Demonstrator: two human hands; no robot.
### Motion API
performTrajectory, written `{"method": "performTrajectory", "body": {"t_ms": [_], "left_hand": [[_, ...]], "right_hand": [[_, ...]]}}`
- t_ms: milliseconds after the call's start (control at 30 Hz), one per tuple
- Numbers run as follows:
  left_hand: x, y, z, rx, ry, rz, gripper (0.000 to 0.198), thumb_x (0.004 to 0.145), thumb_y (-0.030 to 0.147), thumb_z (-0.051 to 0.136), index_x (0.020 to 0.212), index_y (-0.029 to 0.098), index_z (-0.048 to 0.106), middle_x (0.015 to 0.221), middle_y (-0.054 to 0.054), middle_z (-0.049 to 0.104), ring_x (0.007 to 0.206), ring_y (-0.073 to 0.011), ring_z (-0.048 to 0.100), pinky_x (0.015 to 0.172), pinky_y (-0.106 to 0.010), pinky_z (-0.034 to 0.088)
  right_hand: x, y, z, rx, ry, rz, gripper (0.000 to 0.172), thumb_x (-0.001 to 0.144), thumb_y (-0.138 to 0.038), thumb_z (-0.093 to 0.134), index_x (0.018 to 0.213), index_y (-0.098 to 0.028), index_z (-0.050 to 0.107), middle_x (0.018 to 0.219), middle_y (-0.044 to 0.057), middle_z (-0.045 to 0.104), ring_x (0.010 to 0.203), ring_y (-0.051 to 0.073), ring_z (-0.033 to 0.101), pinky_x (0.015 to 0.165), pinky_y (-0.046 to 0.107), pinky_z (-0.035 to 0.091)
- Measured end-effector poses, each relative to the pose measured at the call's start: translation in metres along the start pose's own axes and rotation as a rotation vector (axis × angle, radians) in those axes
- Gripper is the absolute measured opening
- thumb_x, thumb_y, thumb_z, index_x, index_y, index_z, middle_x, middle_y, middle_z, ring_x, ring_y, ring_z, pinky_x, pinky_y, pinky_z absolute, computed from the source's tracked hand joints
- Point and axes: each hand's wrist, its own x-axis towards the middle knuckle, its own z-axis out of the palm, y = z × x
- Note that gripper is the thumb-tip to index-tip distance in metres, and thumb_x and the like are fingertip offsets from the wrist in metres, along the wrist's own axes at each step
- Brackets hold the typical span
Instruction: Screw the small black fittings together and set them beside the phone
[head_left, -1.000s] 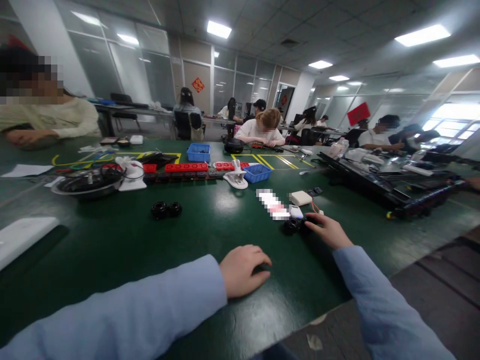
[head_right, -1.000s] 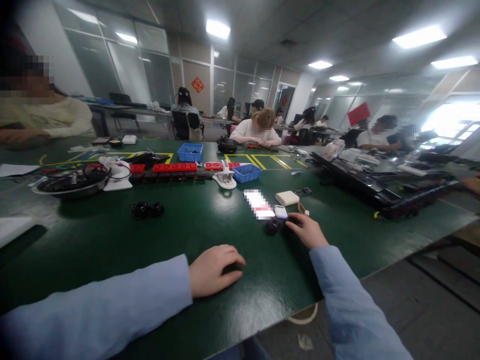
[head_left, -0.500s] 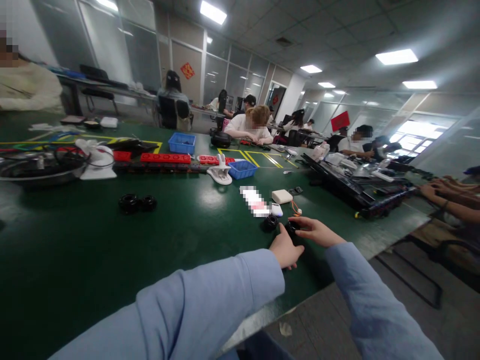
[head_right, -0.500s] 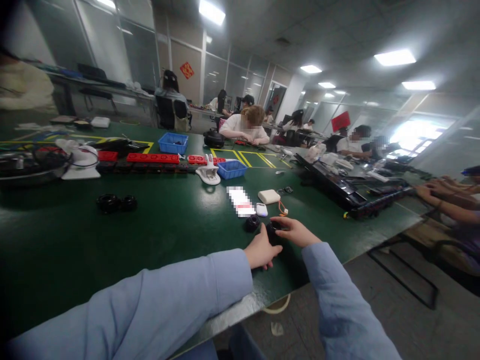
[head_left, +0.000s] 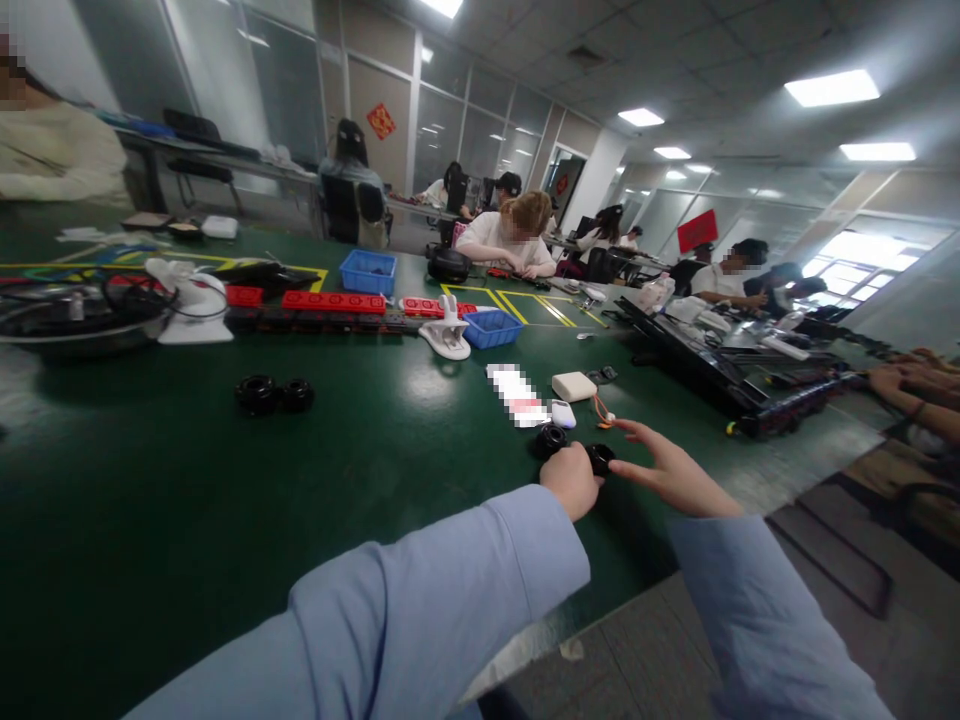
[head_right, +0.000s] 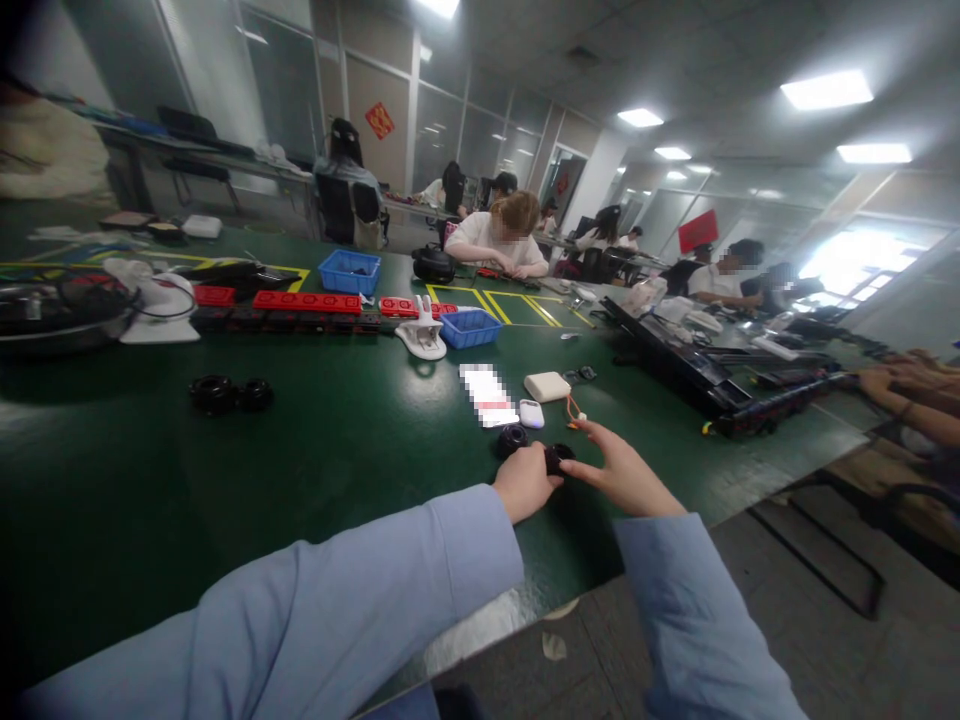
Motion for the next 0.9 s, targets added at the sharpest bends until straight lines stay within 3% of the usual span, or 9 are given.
{"method": "performTrajectory", "body": {"t_ms": [67,200,267,333,433,567,667,767,900], "left_hand": [[0.0,0.0,0.0,0.024,0.005,0.008,0.032,0.084,0.028,0.06,0.109,0.01,0.054,0.102,-0.009,0.061,0.092,-0.0207,0.06,0.08,-0.039,0.05],[0.001,-0.001,0.002,0.062,0.015,0.019,0.033,0.083,0.028,0.061,0.109,0.009,0.053,0.101,-0.01,0.062,0.091,-0.021,0.061,0.08,-0.039,0.05],[0.002,-0.002,0.004,0.074,0.019,0.026,0.033,0.083,0.029,0.061,0.109,0.009,0.053,0.101,-0.01,0.062,0.092,-0.021,0.061,0.08,-0.039,0.05],[0.002,-0.002,0.005,0.084,0.02,0.028,0.033,0.084,0.03,0.06,0.109,0.01,0.054,0.101,-0.01,0.062,0.092,-0.0208,0.06,0.079,-0.038,0.051],[0.001,-0.001,0.005,0.095,0.017,0.028,0.031,0.085,0.031,0.058,0.108,0.01,0.054,0.101,-0.009,0.061,0.091,-0.0202,0.06,0.078,-0.038,0.051],[0.0,-0.002,0.004,0.104,0.013,0.038,0.03,0.086,0.032,0.056,0.109,0.011,0.054,0.102,-0.008,0.06,0.091,-0.0197,0.06,0.078,-0.038,0.051],[0.001,-0.002,0.004,0.107,0.012,0.041,0.03,0.087,0.031,0.056,0.109,0.011,0.054,0.102,-0.008,0.06,0.09,-0.0196,0.06,0.078,-0.038,0.051],[0.001,-0.002,0.004,0.107,0.012,0.047,0.029,0.088,0.03,0.055,0.109,0.011,0.054,0.103,-0.008,0.06,0.091,-0.0195,0.059,0.078,-0.038,0.05],[-0.001,-0.003,0.004,0.094,0.01,0.058,0.028,0.088,0.03,0.054,0.11,0.012,0.054,0.104,-0.008,0.059,0.092,-0.0198,0.059,0.079,-0.039,0.05]], "right_hand": [[-0.006,-0.002,0.001,0.071,-0.047,-0.035,0.053,0.074,-0.043,0.055,0.121,-0.021,0.051,0.116,0.009,0.061,0.101,0.024,0.06,0.083,0.034,0.048],[-0.013,-0.01,0.004,-0.007,0.01,0.136,0.054,0.079,-0.048,0.047,0.123,-0.017,0.05,0.1,0.012,0.067,0.09,0.029,0.064,0.078,0.043,0.049],[-0.015,-0.013,0.004,0.008,0.035,0.078,0.057,0.081,-0.047,0.043,0.13,-0.019,0.042,0.109,0.01,0.065,0.1,0.028,0.06,0.086,0.045,0.045],[-0.018,-0.016,0.004,0.002,0.067,0.05,0.051,0.083,-0.044,0.04,0.128,-0.02,0.045,0.106,0.008,0.066,0.103,0.027,0.059,0.092,0.046,0.042],[-0.02,-0.019,0.003,-0.038,0.186,0.115,0.049,0.084,-0.046,0.036,0.123,-0.018,0.05,0.094,0.009,0.069,0.094,0.028,0.062,0.086,0.045,0.045],[-0.022,-0.024,0.002,-0.013,0.132,0.1,0.051,0.082,-0.044,0.04,0.125,-0.018,0.048,0.093,0.009,0.069,0.087,0.026,0.063,0.076,0.039,0.049],[-0.023,-0.022,0.003,-0.06,0.191,0.113,0.051,0.081,-0.044,0.042,0.124,-0.017,0.048,0.094,0.009,0.068,0.085,0.028,0.062,0.076,0.042,0.048],[-0.019,-0.014,0.009,0.009,0.082,-0.035,0.056,0.074,-0.033,0.051,0.128,-0.019,0.044,0.109,0.009,0.063,0.09,0.026,0.06,0.08,0.04,0.047],[-0.007,-0.004,0.016,0.119,-0.081,-0.033,0.048,0.068,-0.023,0.053,0.116,-0.019,0.057,0.104,0.01,0.062,0.09,0.024,0.06,0.085,0.038,0.046]]}}
